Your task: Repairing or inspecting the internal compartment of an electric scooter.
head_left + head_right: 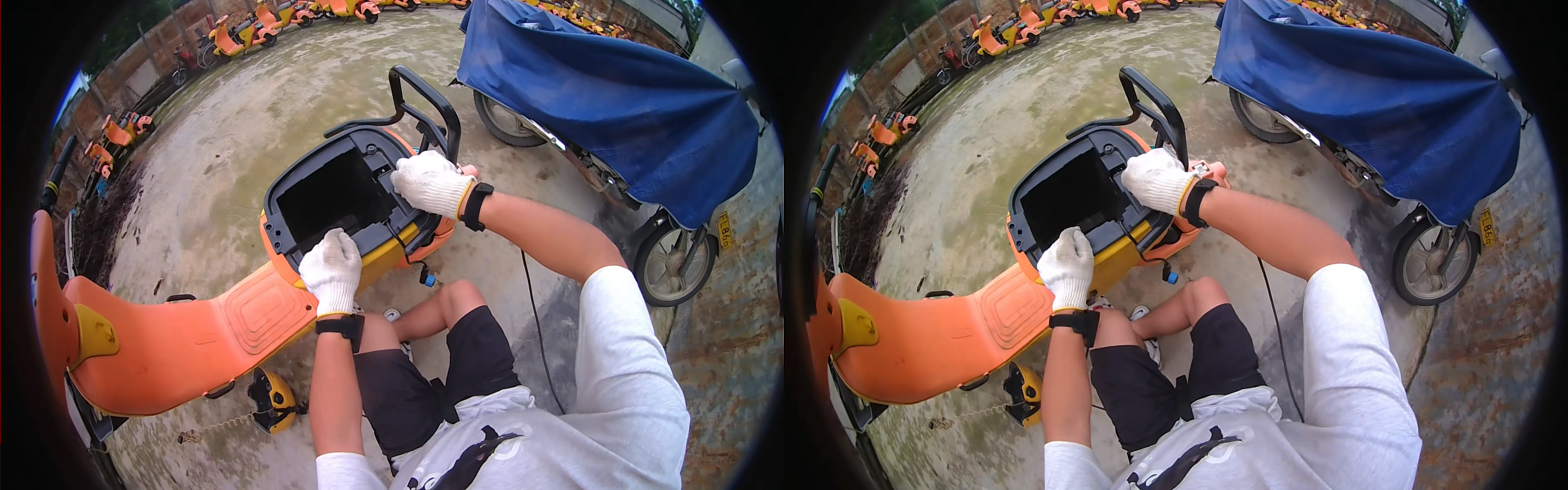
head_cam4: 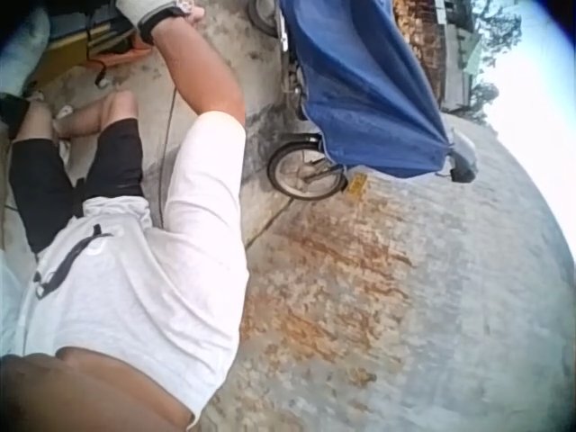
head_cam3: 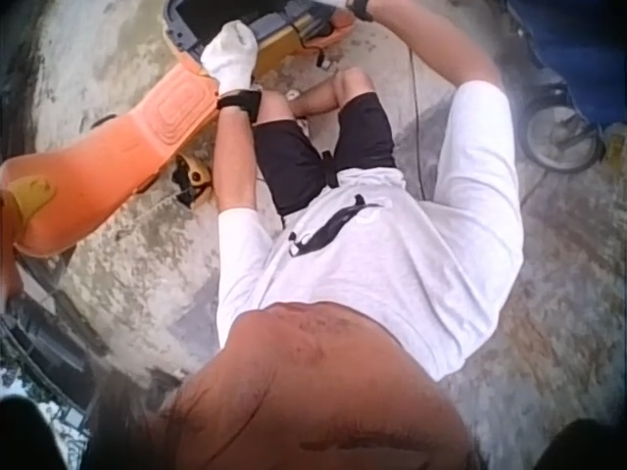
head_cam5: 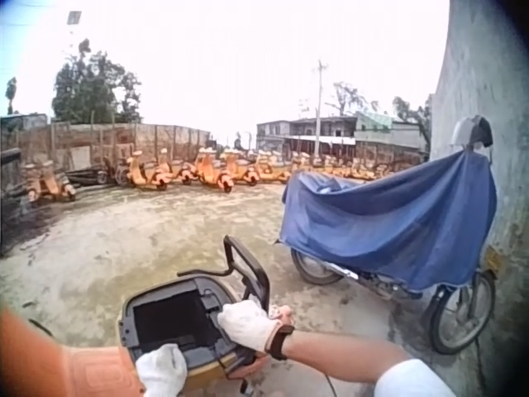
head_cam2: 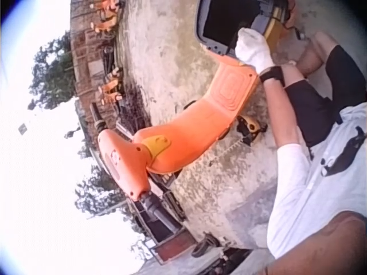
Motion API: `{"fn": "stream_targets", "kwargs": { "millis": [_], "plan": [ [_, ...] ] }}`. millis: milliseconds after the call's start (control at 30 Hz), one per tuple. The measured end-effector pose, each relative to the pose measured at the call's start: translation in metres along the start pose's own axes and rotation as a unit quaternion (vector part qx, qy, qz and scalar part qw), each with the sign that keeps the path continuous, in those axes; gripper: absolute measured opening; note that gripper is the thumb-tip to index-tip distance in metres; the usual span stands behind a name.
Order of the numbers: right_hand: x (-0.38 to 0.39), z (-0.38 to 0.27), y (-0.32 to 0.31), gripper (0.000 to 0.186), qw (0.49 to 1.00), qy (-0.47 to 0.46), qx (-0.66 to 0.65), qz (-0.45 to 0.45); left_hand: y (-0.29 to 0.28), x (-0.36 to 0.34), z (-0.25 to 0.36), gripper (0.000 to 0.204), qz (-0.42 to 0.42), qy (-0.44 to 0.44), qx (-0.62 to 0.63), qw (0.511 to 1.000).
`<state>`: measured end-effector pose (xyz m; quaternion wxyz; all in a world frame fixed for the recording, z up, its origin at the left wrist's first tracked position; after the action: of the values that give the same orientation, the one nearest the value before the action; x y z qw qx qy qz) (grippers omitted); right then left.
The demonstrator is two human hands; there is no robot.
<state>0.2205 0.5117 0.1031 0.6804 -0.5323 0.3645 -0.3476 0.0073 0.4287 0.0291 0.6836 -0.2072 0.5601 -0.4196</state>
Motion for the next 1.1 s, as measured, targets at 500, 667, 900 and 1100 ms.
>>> {"fn": "stream_targets", "kwargs": {
  "millis": [500,667,900,1100],
  "plan": [
    [0.017,0.019,0.01,0.02,0.969,-0.006,-0.226,0.104,0.0,0.0,0.005,0.019,0.038,0.02,0.005,0.999],
    [0.011,0.01,0.006,0.015,0.993,0.043,-0.103,0.029,-0.001,-0.001,0.002,0.02,0.015,0.011,-0.002,1.0],
    [0.013,0.001,0.011,0.015,0.995,0.036,-0.079,0.054,0.002,-0.001,0.002,0.022,0.005,0.009,-0.009,1.0],
    [0.02,0.001,0.009,0.017,0.992,0.044,-0.108,0.054,-0.002,0.002,0.001,0.023,0.004,0.006,-0.022,1.0]
  ]
}}
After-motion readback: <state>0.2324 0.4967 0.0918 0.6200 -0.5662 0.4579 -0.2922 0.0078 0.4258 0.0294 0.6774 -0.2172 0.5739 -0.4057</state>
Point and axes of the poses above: each hand's wrist, its own x-axis away from the middle knuckle, its own y-axis out of the palm, z = x × y, the point moved 2 cm from there along -x, towards the middle knuckle, and after that the axes turned 5 degrees about y, right-handed, at the moved point
